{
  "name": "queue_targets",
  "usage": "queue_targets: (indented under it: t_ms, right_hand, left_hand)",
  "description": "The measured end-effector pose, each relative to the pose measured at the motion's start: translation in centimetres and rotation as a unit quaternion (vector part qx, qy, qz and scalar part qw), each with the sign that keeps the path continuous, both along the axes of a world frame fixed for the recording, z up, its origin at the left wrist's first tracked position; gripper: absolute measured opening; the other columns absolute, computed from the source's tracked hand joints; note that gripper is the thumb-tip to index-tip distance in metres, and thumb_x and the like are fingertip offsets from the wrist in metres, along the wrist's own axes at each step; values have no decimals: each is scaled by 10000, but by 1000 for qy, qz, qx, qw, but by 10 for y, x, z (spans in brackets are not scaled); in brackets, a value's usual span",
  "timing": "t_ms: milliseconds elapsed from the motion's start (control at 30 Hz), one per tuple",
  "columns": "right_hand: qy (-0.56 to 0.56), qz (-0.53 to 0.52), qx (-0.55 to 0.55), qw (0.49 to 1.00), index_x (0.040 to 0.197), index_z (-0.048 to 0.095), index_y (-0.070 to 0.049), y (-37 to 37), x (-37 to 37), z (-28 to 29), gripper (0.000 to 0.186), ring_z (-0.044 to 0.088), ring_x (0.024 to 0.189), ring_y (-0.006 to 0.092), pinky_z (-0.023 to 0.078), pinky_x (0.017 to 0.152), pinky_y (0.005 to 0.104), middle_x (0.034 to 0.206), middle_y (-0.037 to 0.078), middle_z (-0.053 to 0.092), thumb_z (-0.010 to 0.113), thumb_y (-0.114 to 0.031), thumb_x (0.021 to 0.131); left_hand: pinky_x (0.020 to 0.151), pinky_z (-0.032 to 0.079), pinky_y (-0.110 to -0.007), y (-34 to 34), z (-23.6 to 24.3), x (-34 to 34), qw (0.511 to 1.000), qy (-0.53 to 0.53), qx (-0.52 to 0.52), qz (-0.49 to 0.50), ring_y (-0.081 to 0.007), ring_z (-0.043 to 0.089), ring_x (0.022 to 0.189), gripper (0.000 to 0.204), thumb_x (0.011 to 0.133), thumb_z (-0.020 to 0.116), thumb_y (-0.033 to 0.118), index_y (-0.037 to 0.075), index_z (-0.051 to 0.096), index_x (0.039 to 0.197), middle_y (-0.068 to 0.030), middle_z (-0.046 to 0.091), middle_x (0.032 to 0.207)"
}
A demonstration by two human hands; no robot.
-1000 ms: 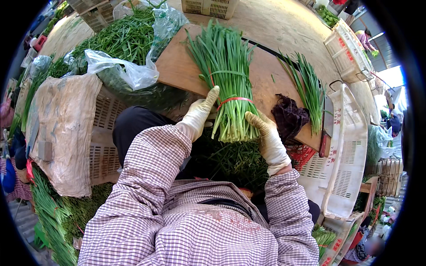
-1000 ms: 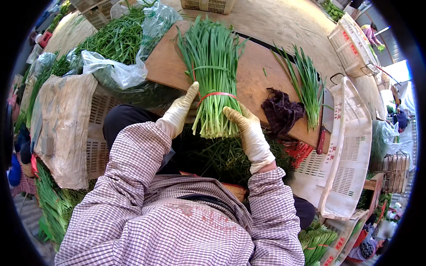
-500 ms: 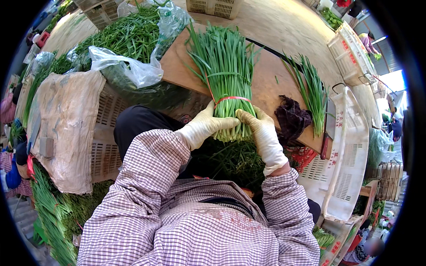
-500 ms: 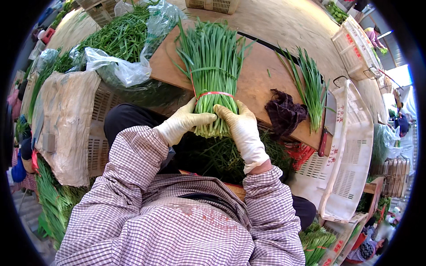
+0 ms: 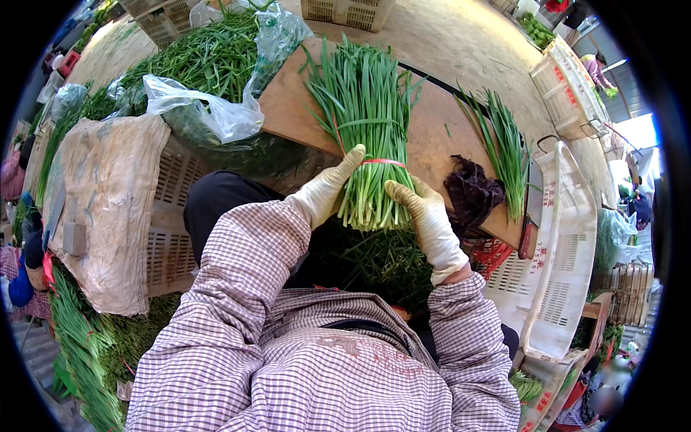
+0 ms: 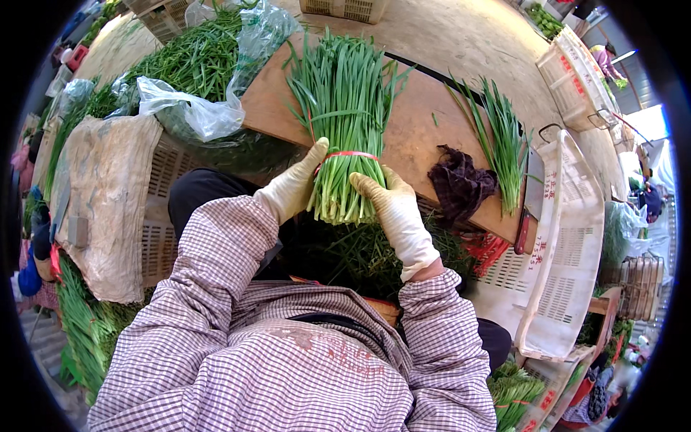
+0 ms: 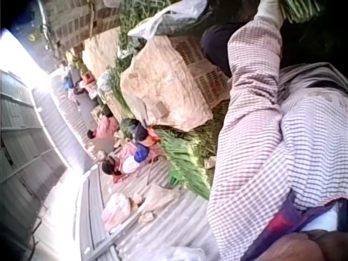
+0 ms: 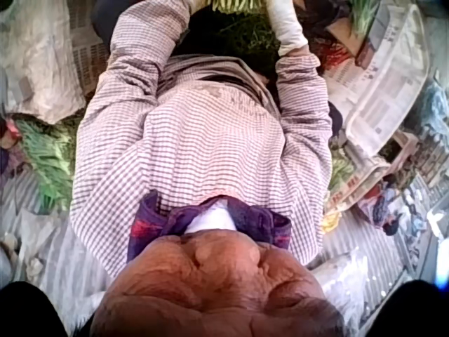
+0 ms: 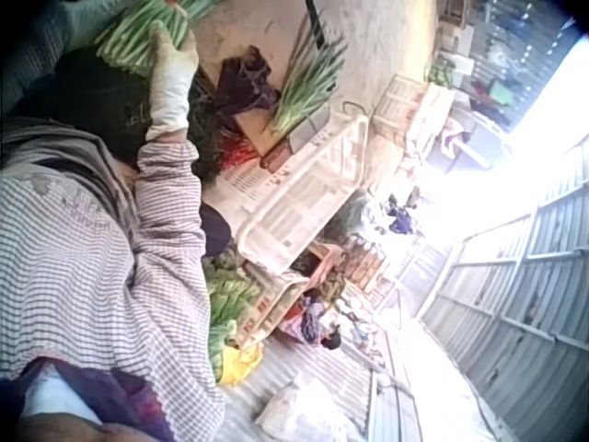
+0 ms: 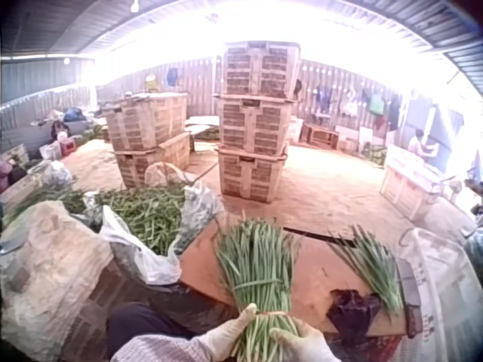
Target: The person gathers green onions, aligns them, and ties them into bundles using a red rubber band. The person then trims the root ends with a knife and wipes the bundle with a cloth. The person repeats this process for multiple bundles.
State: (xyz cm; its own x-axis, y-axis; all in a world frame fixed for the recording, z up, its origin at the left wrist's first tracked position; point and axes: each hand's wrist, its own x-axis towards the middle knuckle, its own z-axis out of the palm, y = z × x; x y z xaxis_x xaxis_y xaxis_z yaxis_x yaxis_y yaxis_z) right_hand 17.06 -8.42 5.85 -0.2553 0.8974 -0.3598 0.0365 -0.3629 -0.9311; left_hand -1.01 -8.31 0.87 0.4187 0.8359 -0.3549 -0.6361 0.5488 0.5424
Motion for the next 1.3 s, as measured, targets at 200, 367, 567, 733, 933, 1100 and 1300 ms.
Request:
queue_targets:
  t_ms: [200, 367, 567, 733, 933, 1100, 1300]
  right_hand:
    - [-447, -36, 372, 813, 1270, 443, 50, -19, 1, 7, 676, 513, 1112, 365, 387, 965, 407, 1211, 242, 524, 714, -290, 752]
    - [-418, 102, 541, 723, 1018, 624, -84, -36, 2, 24, 383, 547, 908, 251, 395, 835, 402, 961, 65, 594, 708, -172, 654]
    - [-549, 51, 550, 627, 924, 624, -66, -47, 0, 12, 247, 541, 777, 257, 395, 710, 391, 829, 72, 573, 650, -131, 687]
    - [-605, 81, 592, 527, 809, 614, -45, -41, 6, -7, 150, 495, 614, 234, 365, 571, 384, 654, 64, 502, 618, -163, 715]
    - [-472, 149, 338, 801, 658, 595, -33, -42, 0, 15, 118, 599, 635, 252, 462, 587, 384, 641, 122, 594, 620, -136, 711]
    - [-360, 259, 98, 891, 736, 685, -69, -81, 15, 63, 315, 635, 645, 267, 513, 653, 364, 687, 114, 641, 735, -378, 697]
    - [-549, 116, 470, 681, 925, 623, -58, -41, 3, 19, 329, 580, 636, 267, 439, 583, 385, 660, 91, 577, 716, -276, 697]
  left_hand:
    - [783, 528, -320, 3, 9, 21, 999, 40, -7, -10, -165, 627, 873, 485, 829, 636, 439, 58, 571, 1122, -73, 639, 1013]
    - [688, 535, -290, 6, 11, 23, 997, 73, -16, -35, -142, 637, 785, 450, 827, 636, 445, 63, 597, 1063, -41, 654, 935]
    - [718, 523, -319, 4, 20, 30, 995, 97, -18, 0, -162, 629, 813, 470, 811, 666, 407, 45, 570, 1094, -70, 638, 980]
    - [730, 520, -312, 6, 16, 33, 993, 116, -7, -3, -171, 626, 835, 501, 804, 678, 396, 34, 547, 1125, -80, 635, 989]
    - [678, 534, -319, 5, 17, 38, 992, 123, -6, 29, -182, 635, 806, 497, 796, 695, 382, 38, 546, 1122, -83, 637, 983]
    - [680, 544, -350, 6, 20, 36, 994, 106, -21, 13, -182, 630, 821, 496, 796, 693, 390, 40, 546, 1116, -79, 636, 971]
    - [723, 527, -341, 7, 25, 38, 989, 143, -25, 3, -180, 620, 850, 503, 793, 699, 382, 39, 546, 1127, -80, 626, 1003]
